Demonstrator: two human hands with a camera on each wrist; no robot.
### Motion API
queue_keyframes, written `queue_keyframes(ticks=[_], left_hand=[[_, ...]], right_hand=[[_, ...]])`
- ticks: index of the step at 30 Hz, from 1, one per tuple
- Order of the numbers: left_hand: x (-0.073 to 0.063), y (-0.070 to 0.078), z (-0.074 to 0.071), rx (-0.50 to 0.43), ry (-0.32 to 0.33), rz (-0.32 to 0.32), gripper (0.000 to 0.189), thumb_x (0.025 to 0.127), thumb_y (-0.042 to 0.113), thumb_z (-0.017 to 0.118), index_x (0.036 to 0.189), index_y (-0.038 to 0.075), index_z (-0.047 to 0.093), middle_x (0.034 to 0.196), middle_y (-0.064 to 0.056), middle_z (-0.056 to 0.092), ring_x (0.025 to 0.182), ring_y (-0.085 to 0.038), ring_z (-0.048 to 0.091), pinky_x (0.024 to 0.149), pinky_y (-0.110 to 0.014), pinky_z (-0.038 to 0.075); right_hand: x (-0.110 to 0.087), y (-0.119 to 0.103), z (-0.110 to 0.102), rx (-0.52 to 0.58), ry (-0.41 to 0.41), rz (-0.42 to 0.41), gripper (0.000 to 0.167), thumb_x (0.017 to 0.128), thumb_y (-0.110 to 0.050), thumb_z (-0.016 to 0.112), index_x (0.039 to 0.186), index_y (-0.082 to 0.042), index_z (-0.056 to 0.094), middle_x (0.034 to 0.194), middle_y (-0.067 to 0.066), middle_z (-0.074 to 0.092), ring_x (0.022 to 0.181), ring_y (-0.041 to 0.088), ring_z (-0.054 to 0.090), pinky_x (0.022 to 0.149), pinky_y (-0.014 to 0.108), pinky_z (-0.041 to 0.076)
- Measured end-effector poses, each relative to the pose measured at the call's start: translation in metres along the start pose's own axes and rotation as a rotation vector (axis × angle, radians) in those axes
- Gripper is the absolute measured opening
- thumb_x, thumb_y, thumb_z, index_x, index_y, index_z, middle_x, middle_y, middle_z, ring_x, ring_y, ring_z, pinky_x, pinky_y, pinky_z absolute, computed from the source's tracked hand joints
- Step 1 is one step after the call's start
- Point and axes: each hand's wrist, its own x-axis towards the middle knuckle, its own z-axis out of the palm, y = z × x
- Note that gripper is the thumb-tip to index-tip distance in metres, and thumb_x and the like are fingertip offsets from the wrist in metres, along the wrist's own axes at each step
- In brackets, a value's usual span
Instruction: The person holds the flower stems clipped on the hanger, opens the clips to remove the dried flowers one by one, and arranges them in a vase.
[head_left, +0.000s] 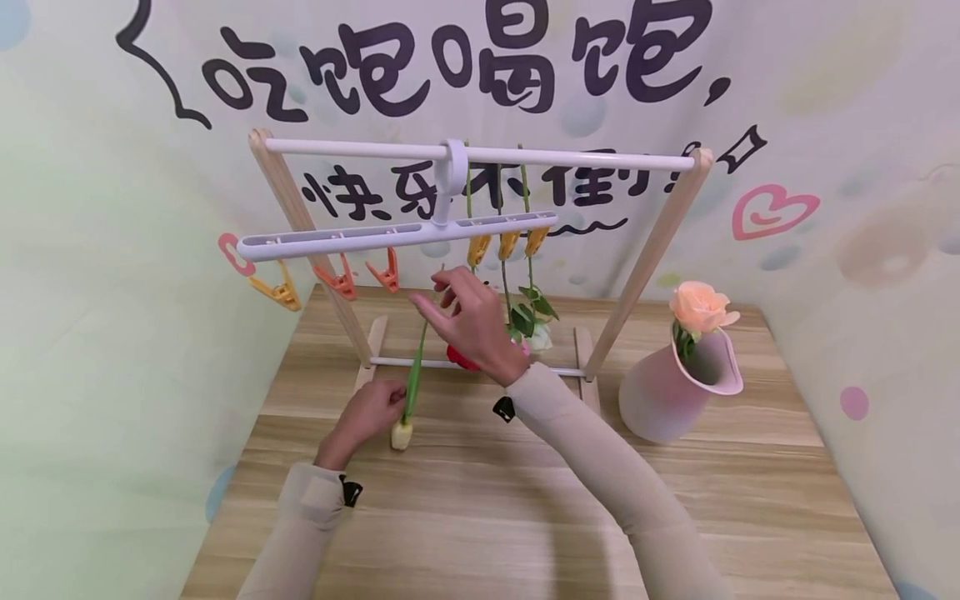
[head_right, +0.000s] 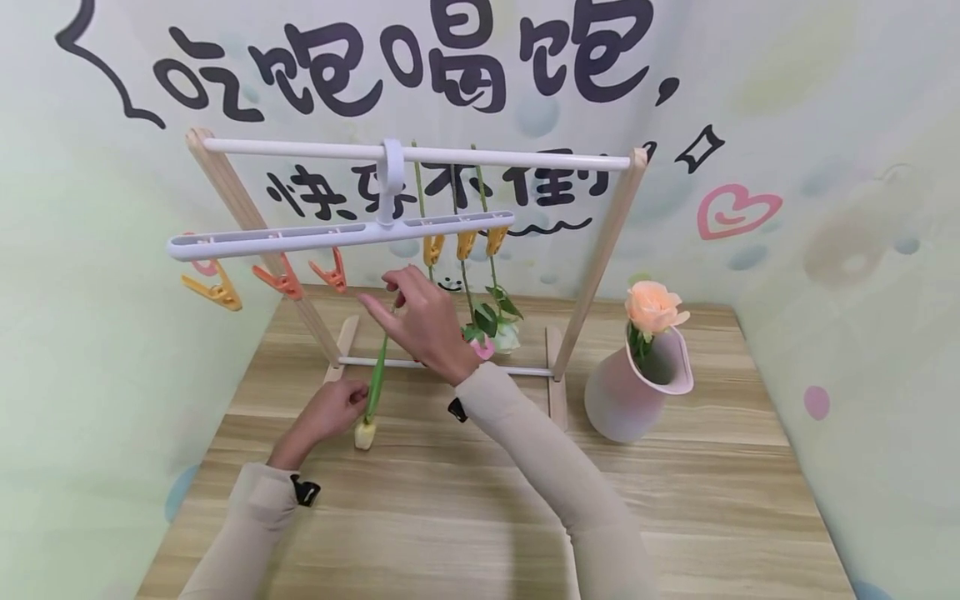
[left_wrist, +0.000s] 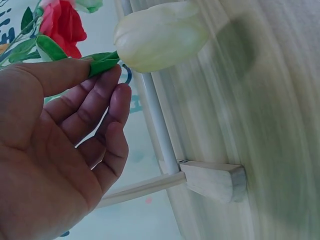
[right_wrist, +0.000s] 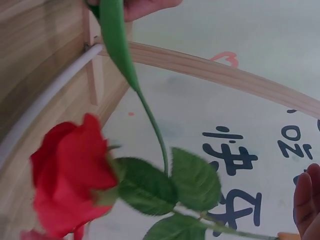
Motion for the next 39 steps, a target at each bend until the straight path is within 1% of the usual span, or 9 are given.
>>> queue_keyframes(ticks=[4, 14, 20, 25, 26, 31, 33, 36, 39], left_hand=[[-0.002, -0.001, 0.0, 0.009, -0.033, -0.03, 0.015, 0.091, 0.008, 0.062, 0.076, 0.01, 0.064, 0.066, 0.004, 0.056, 0.059, -0.011, 0.046, 0.057, -0.028, 0.039], [-0.009, -0.008, 0.004, 0.037, -0.047, 0.022, 0.018, 0.088, 0.006, 0.062, 0.071, 0.011, 0.06, 0.063, 0.006, 0.049, 0.059, -0.011, 0.043, 0.056, -0.027, 0.036], [-0.011, -0.009, 0.005, 0.035, -0.069, 0.026, 0.016, 0.087, 0.005, 0.062, 0.072, 0.01, 0.061, 0.063, 0.005, 0.052, 0.06, -0.01, 0.045, 0.057, -0.027, 0.038], [-0.012, -0.007, 0.005, 0.041, -0.092, 0.026, 0.016, 0.085, 0.005, 0.062, 0.07, 0.011, 0.06, 0.062, 0.006, 0.05, 0.06, -0.011, 0.045, 0.058, -0.027, 0.038], [-0.012, -0.007, 0.005, 0.044, -0.096, 0.026, 0.017, 0.085, 0.006, 0.062, 0.07, 0.011, 0.059, 0.062, 0.007, 0.049, 0.06, -0.011, 0.045, 0.058, -0.027, 0.037], [-0.011, -0.008, 0.007, 0.058, -0.103, 0.04, 0.018, 0.085, 0.005, 0.062, 0.069, 0.012, 0.058, 0.06, 0.008, 0.046, 0.059, -0.01, 0.043, 0.057, -0.026, 0.036], [-0.011, -0.008, 0.007, 0.061, -0.105, 0.041, 0.018, 0.085, 0.005, 0.062, 0.069, 0.012, 0.058, 0.06, 0.008, 0.045, 0.059, -0.01, 0.043, 0.056, -0.026, 0.035], [-0.011, -0.008, 0.006, 0.059, -0.112, 0.035, 0.017, 0.085, 0.006, 0.062, 0.07, 0.012, 0.059, 0.06, 0.008, 0.045, 0.058, -0.01, 0.043, 0.055, -0.026, 0.034], [-0.011, -0.007, 0.006, 0.06, -0.114, 0.025, 0.017, 0.086, 0.006, 0.062, 0.07, 0.012, 0.059, 0.06, 0.008, 0.046, 0.057, -0.01, 0.043, 0.054, -0.026, 0.035]], right_hand=[[-0.016, 0.007, -0.006, 0.011, -0.034, 0.012, 0.025, 0.085, -0.021, 0.079, 0.097, -0.003, 0.066, 0.085, 0.009, 0.065, 0.066, 0.011, 0.063, 0.061, 0.021, 0.053], [-0.063, 0.023, -0.018, 0.042, -0.181, 0.043, 0.029, 0.084, -0.016, 0.079, 0.107, -0.002, 0.068, 0.094, 0.008, 0.069, 0.077, 0.015, 0.065, 0.062, 0.025, 0.055], [-0.082, 0.032, -0.023, 0.048, -0.223, 0.055, 0.03, 0.085, -0.016, 0.078, 0.11, -0.003, 0.068, 0.096, 0.009, 0.069, 0.078, 0.02, 0.066, 0.064, 0.027, 0.055], [-0.093, 0.035, -0.028, 0.044, -0.266, 0.08, 0.027, 0.087, -0.017, 0.077, 0.108, -0.003, 0.068, 0.098, 0.008, 0.07, 0.079, 0.013, 0.065, 0.065, 0.024, 0.055], [-0.095, 0.035, -0.029, 0.049, -0.276, 0.085, 0.026, 0.087, -0.016, 0.077, 0.107, -0.003, 0.068, 0.097, 0.008, 0.07, 0.076, 0.013, 0.065, 0.064, 0.026, 0.055], [-0.106, 0.037, -0.031, 0.044, -0.32, 0.092, 0.022, 0.088, -0.016, 0.075, 0.105, -0.003, 0.07, 0.095, 0.006, 0.07, 0.07, 0.01, 0.063, 0.082, 0.048, 0.055], [-0.109, 0.038, -0.031, 0.053, -0.336, 0.091, 0.02, 0.089, -0.016, 0.074, 0.104, -0.003, 0.07, 0.095, 0.005, 0.07, 0.073, 0.009, 0.063, 0.083, 0.045, 0.055], [-0.114, 0.04, -0.031, 0.084, -0.351, 0.09, 0.019, 0.09, -0.015, 0.073, 0.104, -0.003, 0.07, 0.095, 0.007, 0.069, 0.079, 0.01, 0.064, 0.067, 0.024, 0.055], [-0.118, 0.042, -0.031, 0.11, -0.357, 0.089, 0.018, 0.089, -0.013, 0.074, 0.104, -0.004, 0.069, 0.095, 0.006, 0.069, 0.081, 0.01, 0.064, 0.061, 0.016, 0.051]])
